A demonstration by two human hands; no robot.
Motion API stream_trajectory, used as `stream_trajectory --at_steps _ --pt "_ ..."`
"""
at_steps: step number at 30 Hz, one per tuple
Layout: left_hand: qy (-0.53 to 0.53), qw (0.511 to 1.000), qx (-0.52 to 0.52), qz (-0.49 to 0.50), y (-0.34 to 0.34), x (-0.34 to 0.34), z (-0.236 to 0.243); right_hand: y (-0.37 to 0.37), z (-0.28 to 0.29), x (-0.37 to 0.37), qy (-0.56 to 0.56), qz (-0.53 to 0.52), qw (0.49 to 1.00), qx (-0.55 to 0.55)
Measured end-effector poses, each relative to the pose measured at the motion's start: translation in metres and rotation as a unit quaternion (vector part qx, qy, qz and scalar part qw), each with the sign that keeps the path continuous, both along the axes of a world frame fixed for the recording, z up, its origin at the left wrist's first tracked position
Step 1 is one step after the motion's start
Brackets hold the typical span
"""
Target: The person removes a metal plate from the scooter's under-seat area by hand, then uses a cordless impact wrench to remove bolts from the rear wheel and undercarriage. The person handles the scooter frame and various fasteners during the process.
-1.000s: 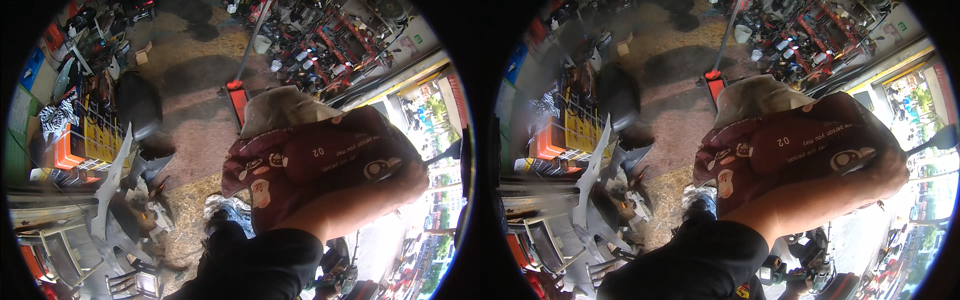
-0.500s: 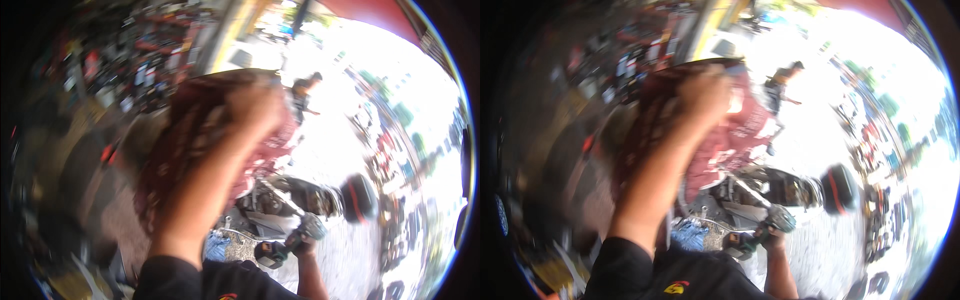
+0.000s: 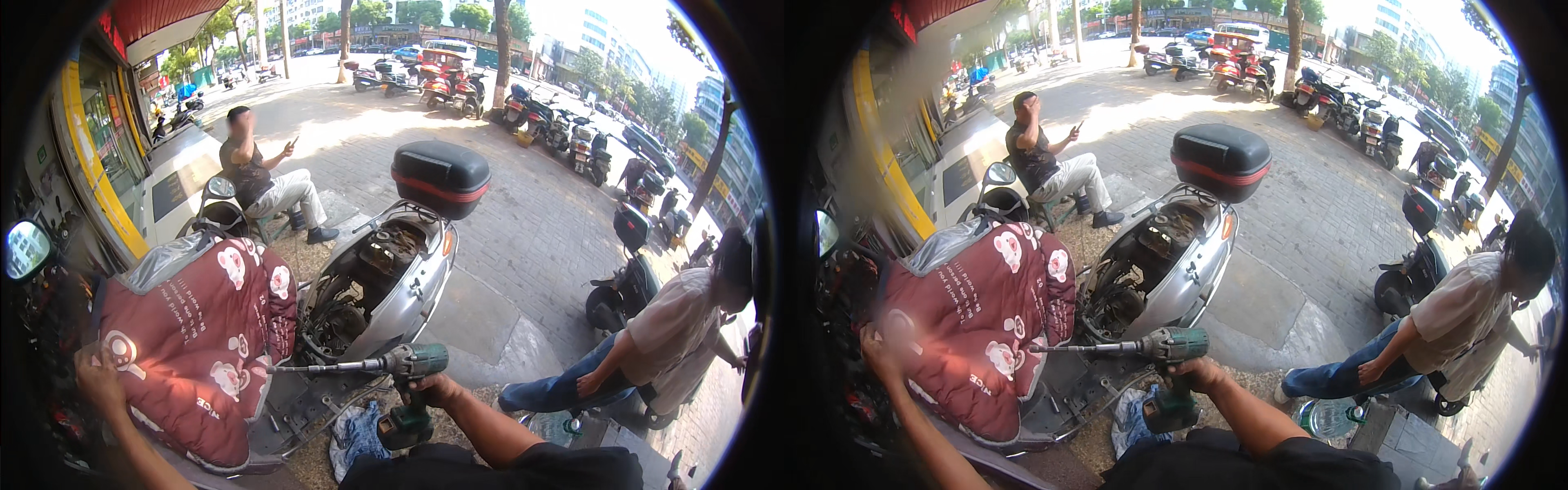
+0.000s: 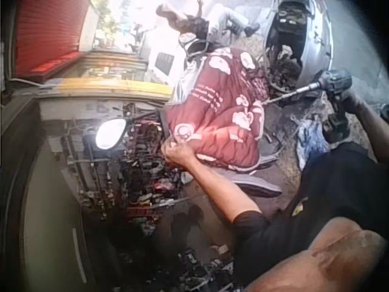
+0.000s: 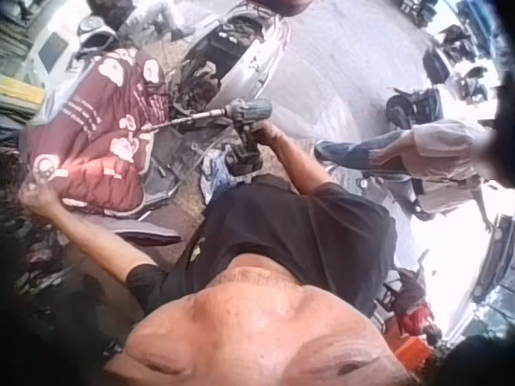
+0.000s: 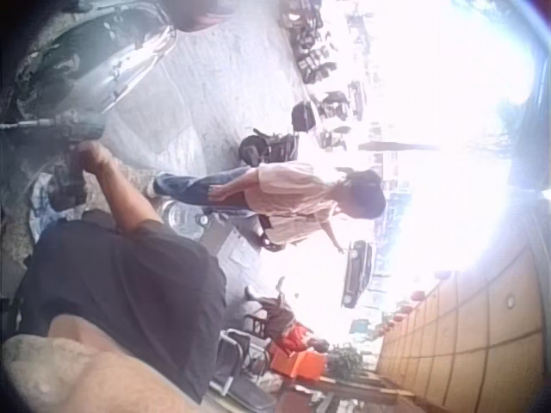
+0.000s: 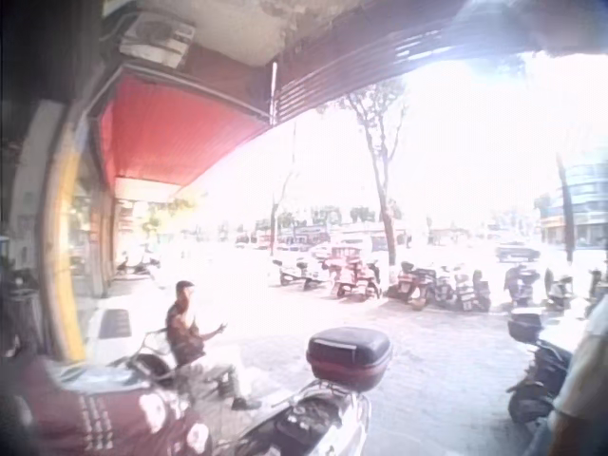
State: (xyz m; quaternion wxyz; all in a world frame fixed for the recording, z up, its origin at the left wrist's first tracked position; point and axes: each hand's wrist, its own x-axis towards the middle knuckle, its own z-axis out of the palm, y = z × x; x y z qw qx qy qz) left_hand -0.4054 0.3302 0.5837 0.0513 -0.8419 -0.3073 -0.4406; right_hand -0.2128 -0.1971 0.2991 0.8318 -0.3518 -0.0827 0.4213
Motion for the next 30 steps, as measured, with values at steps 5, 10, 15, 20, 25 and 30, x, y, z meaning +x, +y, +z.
stream_trajectory --at_steps 5,10,15,20,25,30 --pt "0.0 0.993 -0.117 -0.023 0.015 -0.006 0.001 -0.049 -0.022 -0.001 0.034 -0.032 0.999 0.017" --pt "0.026 0.997 -0.069 0.032 0.026 -0.007 -0.002 -0.098 -0.031 -0.005 0.057 -0.057 0.997 0.017" --pt "-0.008 0.987 -0.161 0.006 0.031 -0.005 0.0 -0.134 -0.034 -0.018 0.074 -0.104 0.992 0.006" --pt "0.016 0.989 -0.132 0.058 0.037 -0.008 -0.003 -0.157 -0.034 -0.035 0.09 -0.131 0.987 0.031" --pt "0.051 0.995 -0.058 0.066 0.037 -0.002 -0.001 -0.159 -0.026 -0.062 0.069 -0.192 0.979 0.008" --pt "0.026 0.982 0.17 0.078 -0.011 -0.002 0.008 -0.147 -0.019 -0.095 0.073 -0.242 0.967 -0.018"
